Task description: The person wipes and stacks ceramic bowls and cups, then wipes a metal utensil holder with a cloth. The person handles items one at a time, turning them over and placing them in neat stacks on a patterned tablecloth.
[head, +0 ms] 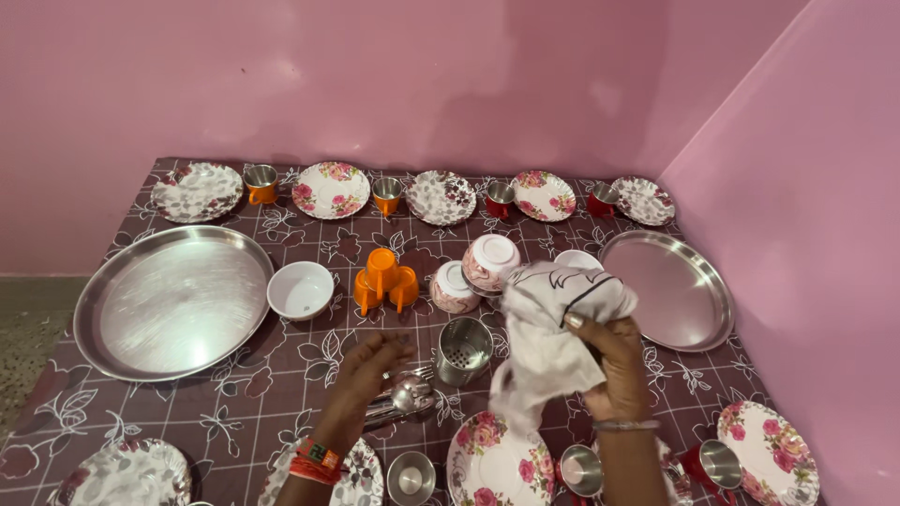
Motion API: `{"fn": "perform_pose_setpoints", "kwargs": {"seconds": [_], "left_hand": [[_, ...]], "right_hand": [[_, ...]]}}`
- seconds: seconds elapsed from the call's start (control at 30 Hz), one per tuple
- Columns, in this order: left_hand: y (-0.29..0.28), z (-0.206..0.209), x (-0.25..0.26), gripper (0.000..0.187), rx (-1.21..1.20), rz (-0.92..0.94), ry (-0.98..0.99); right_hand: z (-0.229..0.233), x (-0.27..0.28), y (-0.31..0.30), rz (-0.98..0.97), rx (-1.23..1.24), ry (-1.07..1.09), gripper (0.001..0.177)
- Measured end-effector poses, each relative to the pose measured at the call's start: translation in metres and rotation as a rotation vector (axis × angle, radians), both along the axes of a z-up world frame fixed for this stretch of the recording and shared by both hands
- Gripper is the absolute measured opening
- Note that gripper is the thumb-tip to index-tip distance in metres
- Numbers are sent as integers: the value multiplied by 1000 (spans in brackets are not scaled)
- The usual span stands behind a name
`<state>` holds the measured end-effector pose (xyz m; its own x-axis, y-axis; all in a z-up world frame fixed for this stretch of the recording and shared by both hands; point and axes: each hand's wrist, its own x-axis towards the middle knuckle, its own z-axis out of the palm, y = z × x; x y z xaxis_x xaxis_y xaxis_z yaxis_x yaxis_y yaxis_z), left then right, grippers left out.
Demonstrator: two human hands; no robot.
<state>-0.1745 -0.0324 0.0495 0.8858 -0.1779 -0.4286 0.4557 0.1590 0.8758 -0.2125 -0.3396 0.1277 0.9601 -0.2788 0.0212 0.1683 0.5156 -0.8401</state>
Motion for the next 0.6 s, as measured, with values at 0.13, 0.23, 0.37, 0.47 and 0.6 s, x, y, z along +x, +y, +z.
{"fn": "perform_pose_setpoints", "kwargs": {"seconds": [0.13, 0.23, 0.37, 0.47, 0.6], "left_hand": [[-3, -31, -3, 33, 61, -17, 12], [-4, -55, -3, 34, 67, 6, 13], [-10, -82, 2, 39, 20, 7, -128], [-22, -87, 2, 52, 191, -55, -261], [-48, -74, -5, 85, 641, -176, -345]], "right_hand": [[7, -4, -15, -111, -576, 96, 17], [6, -12, -23, -300, -892, 29, 15], [2, -12, -31, -380, -883, -246, 19], [-6, -1, -35, -329, -544, -214, 17], [-18, 4, -30, -299, -120, -168, 21]]}}
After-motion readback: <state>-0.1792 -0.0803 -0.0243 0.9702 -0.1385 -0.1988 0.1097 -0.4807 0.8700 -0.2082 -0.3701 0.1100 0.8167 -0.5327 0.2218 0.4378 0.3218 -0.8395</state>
